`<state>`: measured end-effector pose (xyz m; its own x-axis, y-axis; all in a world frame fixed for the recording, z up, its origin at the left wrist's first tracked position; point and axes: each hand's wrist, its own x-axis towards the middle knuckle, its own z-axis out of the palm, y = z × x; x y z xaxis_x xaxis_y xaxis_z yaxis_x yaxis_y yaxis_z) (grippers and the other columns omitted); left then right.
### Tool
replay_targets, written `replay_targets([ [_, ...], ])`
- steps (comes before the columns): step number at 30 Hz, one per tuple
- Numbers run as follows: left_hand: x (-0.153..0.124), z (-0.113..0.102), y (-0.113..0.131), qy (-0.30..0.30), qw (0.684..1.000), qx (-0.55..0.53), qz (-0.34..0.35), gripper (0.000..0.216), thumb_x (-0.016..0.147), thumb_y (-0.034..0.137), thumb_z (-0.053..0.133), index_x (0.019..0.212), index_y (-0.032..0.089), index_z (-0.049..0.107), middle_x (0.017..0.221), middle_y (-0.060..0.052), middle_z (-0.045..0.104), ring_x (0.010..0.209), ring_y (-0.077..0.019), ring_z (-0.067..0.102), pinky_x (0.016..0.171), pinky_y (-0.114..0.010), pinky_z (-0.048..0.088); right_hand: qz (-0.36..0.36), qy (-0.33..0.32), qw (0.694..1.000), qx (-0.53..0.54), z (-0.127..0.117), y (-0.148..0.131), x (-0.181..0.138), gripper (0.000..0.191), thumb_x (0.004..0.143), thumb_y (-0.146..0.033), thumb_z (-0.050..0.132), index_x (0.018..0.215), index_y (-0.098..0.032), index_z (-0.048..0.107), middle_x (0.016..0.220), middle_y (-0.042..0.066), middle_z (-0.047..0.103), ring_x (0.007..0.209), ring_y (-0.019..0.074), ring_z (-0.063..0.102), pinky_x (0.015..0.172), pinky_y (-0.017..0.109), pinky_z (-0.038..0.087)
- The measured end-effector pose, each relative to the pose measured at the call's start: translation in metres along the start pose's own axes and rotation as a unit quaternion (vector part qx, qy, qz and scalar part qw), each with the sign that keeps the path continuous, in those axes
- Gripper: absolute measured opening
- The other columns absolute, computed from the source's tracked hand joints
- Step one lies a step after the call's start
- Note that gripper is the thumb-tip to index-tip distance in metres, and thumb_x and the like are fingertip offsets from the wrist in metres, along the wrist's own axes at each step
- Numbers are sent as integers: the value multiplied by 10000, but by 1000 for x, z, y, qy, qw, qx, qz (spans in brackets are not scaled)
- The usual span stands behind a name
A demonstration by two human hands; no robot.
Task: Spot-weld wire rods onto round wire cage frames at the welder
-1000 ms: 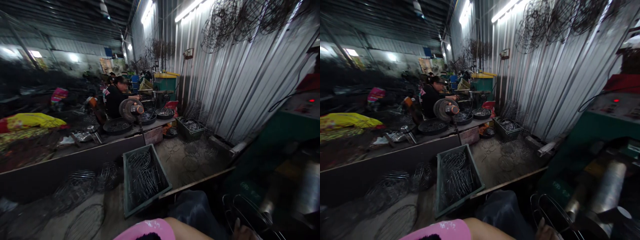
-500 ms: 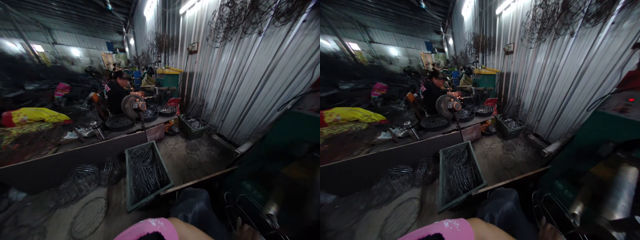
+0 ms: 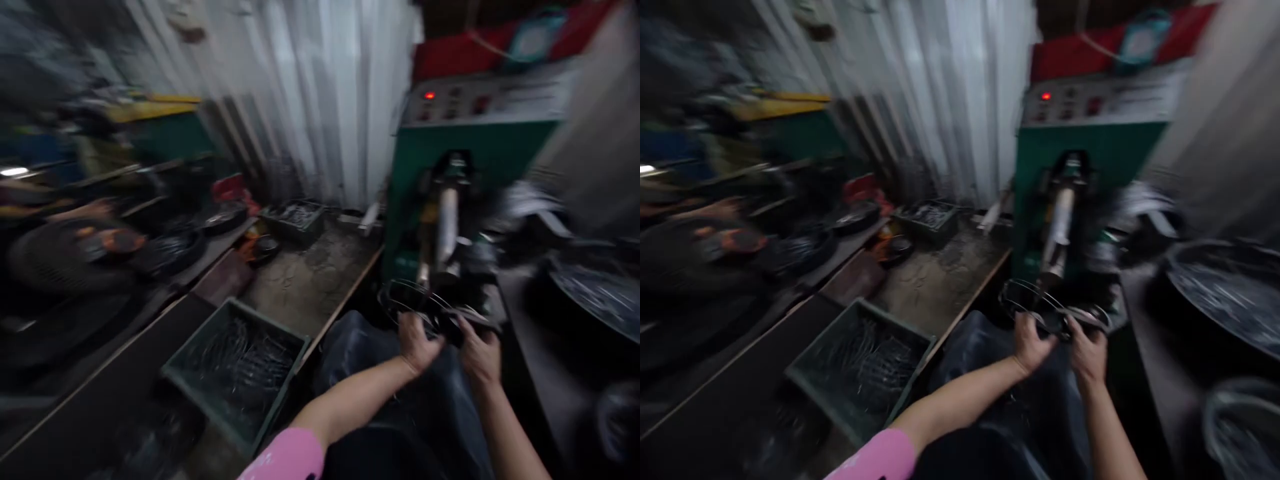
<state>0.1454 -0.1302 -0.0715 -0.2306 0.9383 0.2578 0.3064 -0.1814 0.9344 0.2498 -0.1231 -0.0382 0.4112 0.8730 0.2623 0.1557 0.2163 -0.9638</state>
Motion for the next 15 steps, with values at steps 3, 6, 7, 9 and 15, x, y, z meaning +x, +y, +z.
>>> replay_targets([
  [3, 3, 1, -4, 1, 999, -39, -12, 310, 548, 255, 761, 769, 215, 547, 825, -82, 532, 942, -299, 488, 1001, -497, 239, 62, 53, 995, 61, -6, 9, 4, 382, 604, -467, 715, 825, -164, 644, 828, 68, 668, 819, 224, 615, 795, 405, 474],
  [6, 2, 0, -4, 7, 996, -79, -34, 336, 528, 268, 792, 747, 225, 540, 811, -59, 511, 953, -283, 472, 1018, -448, 227, 64, 45, 989, 125, -4, 17, 10, 342, 606, -432, 733, 818, -181, 638, 821, 39, 671, 812, 204, 623, 798, 385, 481],
  [7, 2, 0, -3, 9, 996, -85, -40, 342, 524, 272, 799, 742, 227, 539, 809, -56, 506, 956, -280, 469, 1021, -434, 225, 65, 38, 987, 143, -4, 19, 10, 336, 606, -422, 739, 824, -186, 638, 822, 31, 671, 809, 197, 626, 803, 380, 481],
  [9, 0, 0, -1, 14, 995, -90, -50, 348, 515, 270, 808, 731, 230, 537, 811, -54, 503, 961, -276, 465, 1022, -413, 227, 67, 27, 982, 173, -4, 23, 9, 334, 606, -408, 748, 837, -193, 637, 831, 21, 671, 810, 187, 628, 815, 375, 480],
  [15, 0, 1, -4, 18, 997, -67, -14, 335, 526, 255, 800, 729, 221, 536, 806, -49, 524, 890, -239, 493, 922, -362, 332, 43, -11, 988, 147, -6, 12, 4, 278, 660, -366, 734, 861, -197, 642, 857, 28, 665, 838, 182, 609, 832, 353, 467],
])
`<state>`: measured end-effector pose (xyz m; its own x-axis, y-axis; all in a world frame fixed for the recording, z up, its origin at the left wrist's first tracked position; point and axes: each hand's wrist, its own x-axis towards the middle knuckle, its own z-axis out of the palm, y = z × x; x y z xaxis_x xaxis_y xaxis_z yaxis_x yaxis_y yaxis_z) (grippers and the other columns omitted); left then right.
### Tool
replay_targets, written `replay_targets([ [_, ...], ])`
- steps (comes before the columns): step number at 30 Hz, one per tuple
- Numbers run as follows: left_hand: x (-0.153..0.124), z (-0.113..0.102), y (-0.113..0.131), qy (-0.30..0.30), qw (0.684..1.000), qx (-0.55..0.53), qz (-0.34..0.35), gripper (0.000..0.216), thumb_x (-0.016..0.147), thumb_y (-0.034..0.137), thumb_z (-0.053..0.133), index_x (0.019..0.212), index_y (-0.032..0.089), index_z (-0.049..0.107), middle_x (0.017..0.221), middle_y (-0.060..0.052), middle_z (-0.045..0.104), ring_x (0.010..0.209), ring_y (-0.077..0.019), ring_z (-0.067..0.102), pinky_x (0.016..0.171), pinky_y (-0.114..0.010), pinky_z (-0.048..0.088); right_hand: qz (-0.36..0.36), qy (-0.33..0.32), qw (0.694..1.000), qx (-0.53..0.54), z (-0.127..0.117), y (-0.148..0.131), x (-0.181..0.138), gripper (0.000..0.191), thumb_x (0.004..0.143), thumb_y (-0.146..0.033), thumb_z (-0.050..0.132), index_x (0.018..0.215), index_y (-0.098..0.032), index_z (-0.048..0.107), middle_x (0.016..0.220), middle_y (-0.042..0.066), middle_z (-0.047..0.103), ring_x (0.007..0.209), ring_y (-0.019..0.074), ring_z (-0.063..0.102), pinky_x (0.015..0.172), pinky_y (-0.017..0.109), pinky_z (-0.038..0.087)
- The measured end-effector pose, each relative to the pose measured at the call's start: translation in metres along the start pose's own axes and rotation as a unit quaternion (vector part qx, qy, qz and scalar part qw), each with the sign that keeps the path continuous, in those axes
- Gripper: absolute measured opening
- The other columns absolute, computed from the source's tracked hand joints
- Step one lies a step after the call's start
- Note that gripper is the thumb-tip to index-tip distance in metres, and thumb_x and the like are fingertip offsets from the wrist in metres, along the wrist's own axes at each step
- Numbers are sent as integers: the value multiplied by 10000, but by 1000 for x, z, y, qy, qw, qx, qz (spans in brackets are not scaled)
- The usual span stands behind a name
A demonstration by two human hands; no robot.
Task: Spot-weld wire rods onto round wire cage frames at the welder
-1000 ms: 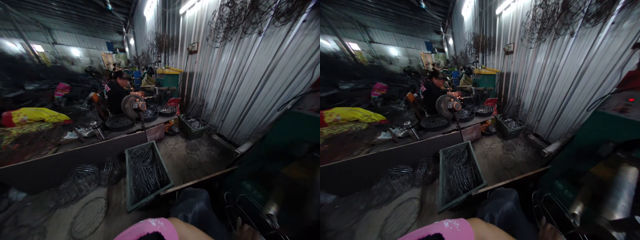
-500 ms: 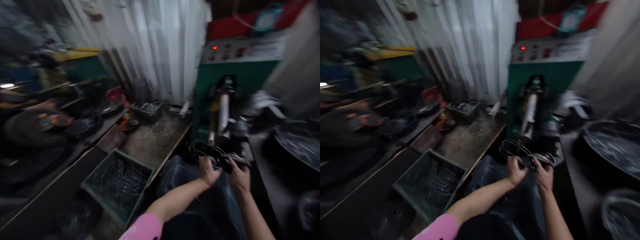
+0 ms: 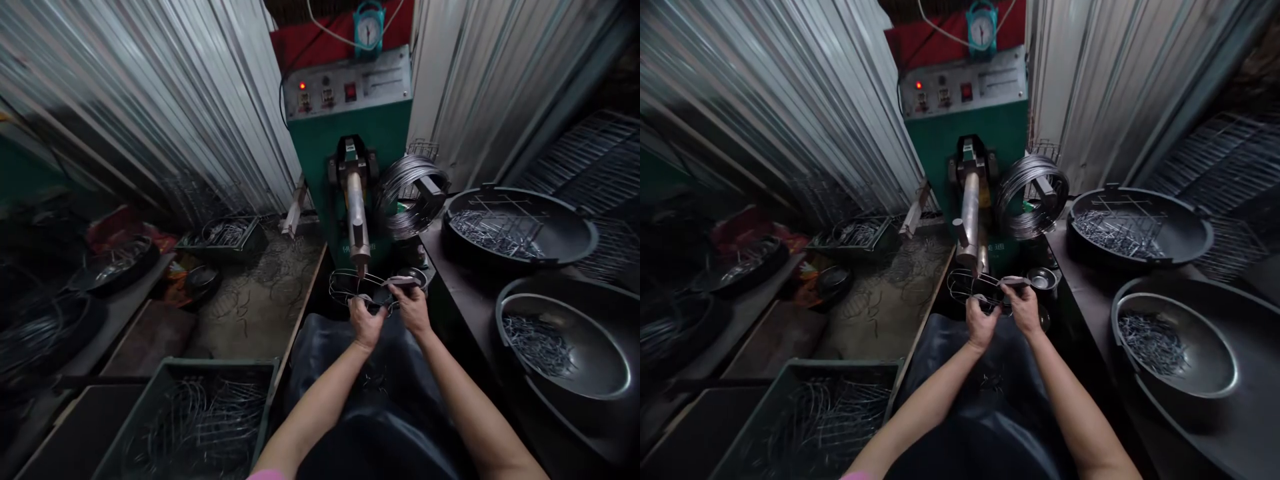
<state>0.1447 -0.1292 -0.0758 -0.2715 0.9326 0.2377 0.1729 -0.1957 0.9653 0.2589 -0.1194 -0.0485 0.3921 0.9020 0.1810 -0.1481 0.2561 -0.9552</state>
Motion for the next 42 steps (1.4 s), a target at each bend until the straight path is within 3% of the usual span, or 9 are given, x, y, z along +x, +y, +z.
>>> replay_targets([
  [4, 1, -1, -9, -5, 993, 86, 75, 311, 573, 236, 754, 771, 207, 517, 797, -36, 533, 823, -211, 514, 821, -351, 398, -38, -48, 996, -66, 4, -15, -1, 203, 707, -356, 704, 823, -198, 650, 881, 30, 649, 869, 179, 587, 845, 335, 444],
  [8, 1, 1, -14, 8, 981, 142, 128, 320, 606, 277, 741, 814, 199, 511, 800, -33, 542, 800, -198, 530, 759, -337, 430, -10, -35, 998, -53, 7, -19, 3, 274, 676, -403, 715, 842, -199, 640, 841, 29, 652, 824, 187, 591, 803, 344, 464],
  [14, 5, -2, -12, 30, 968, 191, 158, 321, 599, 295, 757, 786, 201, 514, 777, -25, 556, 793, -205, 546, 874, -420, 384, 19, -39, 998, -39, 7, -11, 5, 310, 644, -419, 736, 845, -203, 640, 855, 32, 661, 834, 195, 605, 827, 364, 470],
  [21, 13, -23, -9, 54, 989, 104, 94, 344, 591, 333, 769, 780, 194, 517, 764, -27, 536, 759, -186, 521, 764, -342, 412, -2, -42, 999, -22, 20, -3, 1, 293, 667, -399, 722, 875, -205, 649, 944, 48, 668, 937, 207, 604, 913, 385, 443],
  [27, 15, -28, -8, 67, 998, 12, 4, 361, 584, 346, 772, 769, 190, 503, 758, -10, 514, 742, -156, 503, 744, -302, 400, 5, -1, 1000, 27, 25, 2, 2, 303, 658, -405, 723, 868, -215, 616, 861, 16, 658, 839, 187, 623, 864, 377, 476],
  [34, 17, -30, -11, 56, 995, -53, -56, 362, 599, 364, 752, 778, 186, 493, 740, 5, 508, 717, -136, 494, 739, -287, 400, -45, -85, 991, -91, 23, -10, -4, 226, 723, -360, 685, 881, -209, 626, 872, 33, 656, 841, 189, 616, 815, 354, 482],
  [42, 23, -31, -8, 47, 993, -83, -74, 354, 592, 356, 751, 772, 184, 499, 752, 6, 511, 725, -131, 501, 729, -278, 398, -84, -91, 976, -179, 27, -14, -3, 225, 742, -379, 662, 865, -194, 632, 867, 46, 658, 839, 200, 603, 802, 355, 466],
])
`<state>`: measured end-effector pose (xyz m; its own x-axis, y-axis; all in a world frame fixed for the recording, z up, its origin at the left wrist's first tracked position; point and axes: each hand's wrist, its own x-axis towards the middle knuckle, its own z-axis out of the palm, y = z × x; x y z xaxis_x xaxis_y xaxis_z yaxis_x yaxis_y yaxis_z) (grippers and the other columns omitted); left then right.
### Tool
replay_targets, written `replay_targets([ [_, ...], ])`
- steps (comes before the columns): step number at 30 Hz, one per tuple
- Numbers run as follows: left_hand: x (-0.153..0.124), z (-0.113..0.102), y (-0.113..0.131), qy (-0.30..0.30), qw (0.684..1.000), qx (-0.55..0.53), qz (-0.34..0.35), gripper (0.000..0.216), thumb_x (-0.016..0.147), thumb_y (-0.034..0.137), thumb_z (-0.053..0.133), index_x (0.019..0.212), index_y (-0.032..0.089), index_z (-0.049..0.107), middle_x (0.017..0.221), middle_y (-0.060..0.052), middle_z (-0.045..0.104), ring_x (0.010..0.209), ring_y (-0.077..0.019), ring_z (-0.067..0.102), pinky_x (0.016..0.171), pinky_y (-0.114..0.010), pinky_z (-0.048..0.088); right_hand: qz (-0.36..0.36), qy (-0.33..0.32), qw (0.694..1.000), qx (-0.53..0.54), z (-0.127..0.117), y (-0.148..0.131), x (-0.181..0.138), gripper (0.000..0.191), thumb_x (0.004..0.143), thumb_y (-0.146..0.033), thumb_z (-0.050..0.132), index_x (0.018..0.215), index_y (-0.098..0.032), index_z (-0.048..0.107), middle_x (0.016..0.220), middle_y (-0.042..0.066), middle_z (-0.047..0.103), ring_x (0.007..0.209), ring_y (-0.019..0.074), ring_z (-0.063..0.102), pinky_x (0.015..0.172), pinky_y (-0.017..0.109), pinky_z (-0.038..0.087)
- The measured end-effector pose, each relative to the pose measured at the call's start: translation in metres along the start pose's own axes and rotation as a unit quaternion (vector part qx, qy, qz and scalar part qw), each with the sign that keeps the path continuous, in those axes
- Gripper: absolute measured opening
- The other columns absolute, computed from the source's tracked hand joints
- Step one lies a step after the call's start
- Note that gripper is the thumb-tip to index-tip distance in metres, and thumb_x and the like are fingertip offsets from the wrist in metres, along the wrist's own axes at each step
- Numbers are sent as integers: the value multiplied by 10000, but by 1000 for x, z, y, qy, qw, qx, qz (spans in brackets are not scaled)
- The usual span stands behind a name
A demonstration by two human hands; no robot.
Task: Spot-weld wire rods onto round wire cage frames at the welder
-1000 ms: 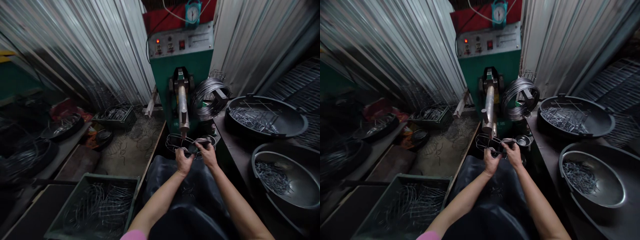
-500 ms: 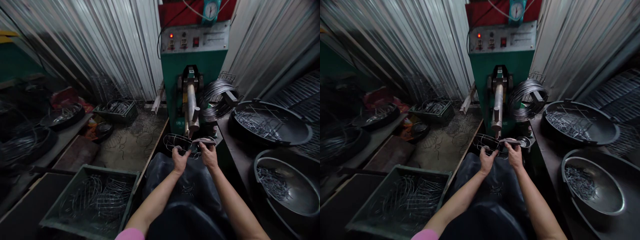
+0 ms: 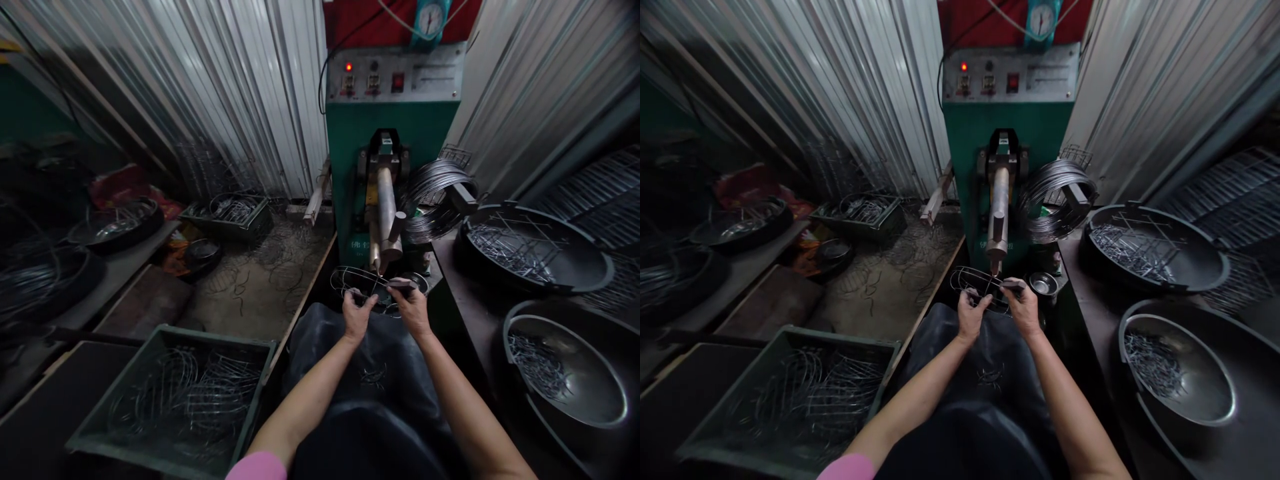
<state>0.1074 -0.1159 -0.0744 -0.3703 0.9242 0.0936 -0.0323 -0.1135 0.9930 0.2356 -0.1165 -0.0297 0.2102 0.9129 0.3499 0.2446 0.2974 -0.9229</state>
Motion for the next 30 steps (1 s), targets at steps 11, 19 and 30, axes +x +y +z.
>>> replay_targets([
  [11, -5, 2, 2, -7, 1000, -10, -20, 332, 603, 346, 742, 762, 180, 503, 732, 11, 511, 704, -126, 490, 702, -269, 394, 4, 14, 1000, -8, -1, -7, -2, 223, 734, -404, 660, 812, -196, 637, 837, 45, 657, 804, 198, 596, 771, 343, 457],
  [19, -7, 1, 5, -13, 1000, 7, -9, 331, 614, 353, 740, 776, 180, 509, 721, 20, 505, 686, -116, 485, 697, -261, 391, 8, 19, 1000, -11, -3, -9, -5, 224, 741, -403, 656, 831, -199, 643, 834, 40, 662, 803, 198, 600, 778, 343, 464],
  [30, 11, 11, 4, -48, 997, -35, -41, 326, 602, 329, 741, 732, 166, 490, 678, 38, 485, 628, -86, 448, 638, -231, 378, 17, 37, 999, -4, -1, -7, 12, 252, 718, -416, 668, 811, -183, 642, 805, 46, 667, 780, 198, 603, 773, 349, 467],
])
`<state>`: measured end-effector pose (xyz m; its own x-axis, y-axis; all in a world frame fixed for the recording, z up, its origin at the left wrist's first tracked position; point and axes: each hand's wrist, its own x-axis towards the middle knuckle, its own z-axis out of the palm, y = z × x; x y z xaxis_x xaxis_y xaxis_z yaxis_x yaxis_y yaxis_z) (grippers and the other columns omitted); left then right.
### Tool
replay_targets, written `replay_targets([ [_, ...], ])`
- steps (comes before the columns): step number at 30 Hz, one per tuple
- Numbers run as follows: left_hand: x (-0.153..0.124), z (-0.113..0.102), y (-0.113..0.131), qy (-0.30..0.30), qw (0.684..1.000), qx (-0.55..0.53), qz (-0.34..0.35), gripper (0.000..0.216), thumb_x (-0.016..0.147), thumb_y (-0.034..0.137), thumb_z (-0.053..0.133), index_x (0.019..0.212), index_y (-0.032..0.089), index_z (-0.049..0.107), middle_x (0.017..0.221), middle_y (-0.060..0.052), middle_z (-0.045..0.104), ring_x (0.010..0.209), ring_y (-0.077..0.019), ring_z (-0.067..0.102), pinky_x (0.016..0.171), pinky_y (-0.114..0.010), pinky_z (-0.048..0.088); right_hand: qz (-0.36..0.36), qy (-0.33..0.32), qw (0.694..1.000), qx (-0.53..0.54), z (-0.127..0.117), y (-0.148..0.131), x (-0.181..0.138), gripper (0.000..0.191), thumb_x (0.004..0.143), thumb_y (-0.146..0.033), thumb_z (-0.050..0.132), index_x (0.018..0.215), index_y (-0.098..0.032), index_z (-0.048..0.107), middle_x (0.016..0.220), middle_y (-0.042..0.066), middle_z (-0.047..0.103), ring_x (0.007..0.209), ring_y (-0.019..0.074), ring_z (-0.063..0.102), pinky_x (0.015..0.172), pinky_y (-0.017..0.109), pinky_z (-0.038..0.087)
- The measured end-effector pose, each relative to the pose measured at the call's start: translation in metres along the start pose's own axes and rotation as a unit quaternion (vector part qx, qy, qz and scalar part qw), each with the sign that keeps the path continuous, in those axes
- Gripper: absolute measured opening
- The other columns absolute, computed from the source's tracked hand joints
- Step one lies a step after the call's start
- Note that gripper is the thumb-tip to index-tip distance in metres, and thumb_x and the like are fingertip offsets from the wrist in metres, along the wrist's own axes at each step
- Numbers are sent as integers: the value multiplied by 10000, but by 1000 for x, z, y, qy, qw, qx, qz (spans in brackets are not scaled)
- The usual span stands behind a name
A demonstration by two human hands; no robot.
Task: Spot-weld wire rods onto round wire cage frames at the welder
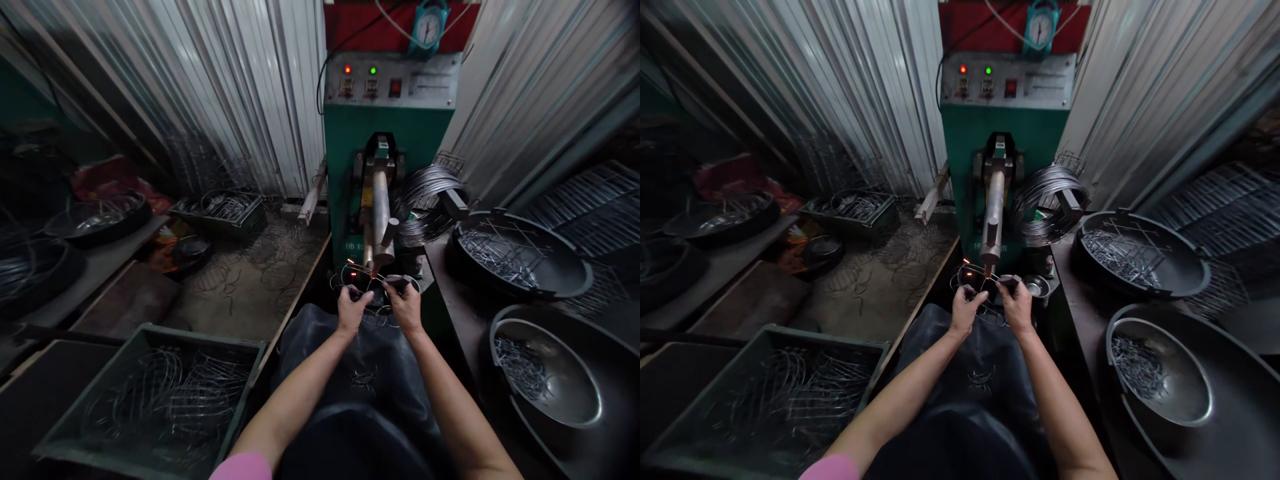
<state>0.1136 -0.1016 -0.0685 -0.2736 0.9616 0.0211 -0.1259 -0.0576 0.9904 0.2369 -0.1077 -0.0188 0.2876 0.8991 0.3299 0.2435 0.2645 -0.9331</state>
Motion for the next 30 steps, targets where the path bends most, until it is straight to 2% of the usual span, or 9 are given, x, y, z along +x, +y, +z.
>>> replay_targets([
  [2, -1, 0, 4, 0, 1000, -14, -16, 330, 589, 317, 747, 732, 168, 489, 663, 46, 480, 607, -80, 438, 624, -227, 371, 21, 2, 999, 26, -5, 1, -3, 262, 706, -415, 680, 826, -184, 645, 836, 50, 675, 809, 205, 612, 802, 365, 470],
  [5, -4, 1, 10, 2, 999, -34, -38, 333, 570, 297, 751, 720, 172, 482, 642, 56, 461, 585, -75, 414, 609, -224, 360, 63, 44, 995, 63, -18, 6, -13, 287, 686, -410, 696, 854, -183, 646, 880, 58, 683, 856, 216, 619, 851, 397, 463],
  [10, -8, 1, 11, 4, 999, -35, -30, 347, 549, 308, 762, 704, 174, 482, 644, 50, 460, 604, -81, 427, 621, -227, 371, 98, 89, 985, 109, -29, 23, -23, 277, 679, -404, 695, 836, -181, 645, 868, 54, 690, 860, 220, 627, 874, 425, 456],
  [14, -9, -6, 9, 29, 996, -84, -27, 354, 562, 320, 757, 719, 179, 474, 662, 51, 461, 615, -77, 444, 644, -226, 390, 67, 49, 988, 133, -19, 19, -19, 257, 688, -381, 699, 863, -203, 636, 858, 32, 683, 841, 198, 630, 848, 385, 471],
  [18, -11, -12, 4, 61, 987, -143, -52, 358, 573, 329, 749, 711, 178, 455, 672, 50, 454, 627, -72, 450, 661, -224, 396, -1, -23, 996, 84, -8, 5, -17, 207, 743, -352, 668, 899, -220, 637, 890, 35, 667, 855, 191, 616, 830, 355, 472],
  [21, -11, -16, -2, 82, 986, -130, -57, 363, 587, 356, 742, 715, 179, 451, 681, 46, 454, 629, -72, 447, 667, -228, 395, -28, -50, 998, 32, -4, 1, -16, 193, 777, -365, 632, 898, -214, 639, 893, 47, 655, 859, 200, 606, 826, 365, 468],
  [24, -9, -20, -7, 95, 990, -95, -34, 363, 600, 368, 740, 745, 182, 463, 704, 42, 457, 643, -74, 448, 679, -229, 393, -47, -55, 997, -21, 0, 2, -15, 194, 760, -381, 648, 873, -223, 645, 874, 48, 656, 859, 211, 598, 837, 381, 462],
  [27, -6, -24, -9, 88, 990, -109, -23, 372, 595, 369, 745, 762, 184, 469, 729, 38, 461, 662, -75, 459, 697, -230, 400, -15, -55, 998, 17, 3, 3, -13, 217, 737, -406, 665, 845, -219, 644, 853, 44, 667, 840, 210, 608, 830, 383, 471],
  [30, -4, -25, -7, 80, 985, -144, -56, 389, 580, 381, 748, 748, 183, 458, 723, 37, 464, 658, -75, 470, 693, -235, 405, 48, -30, 994, 96, 1, 4, -12, 270, 705, -420, 691, 857, -203, 636, 849, 42, 679, 825, 208, 625, 818, 382, 484],
])
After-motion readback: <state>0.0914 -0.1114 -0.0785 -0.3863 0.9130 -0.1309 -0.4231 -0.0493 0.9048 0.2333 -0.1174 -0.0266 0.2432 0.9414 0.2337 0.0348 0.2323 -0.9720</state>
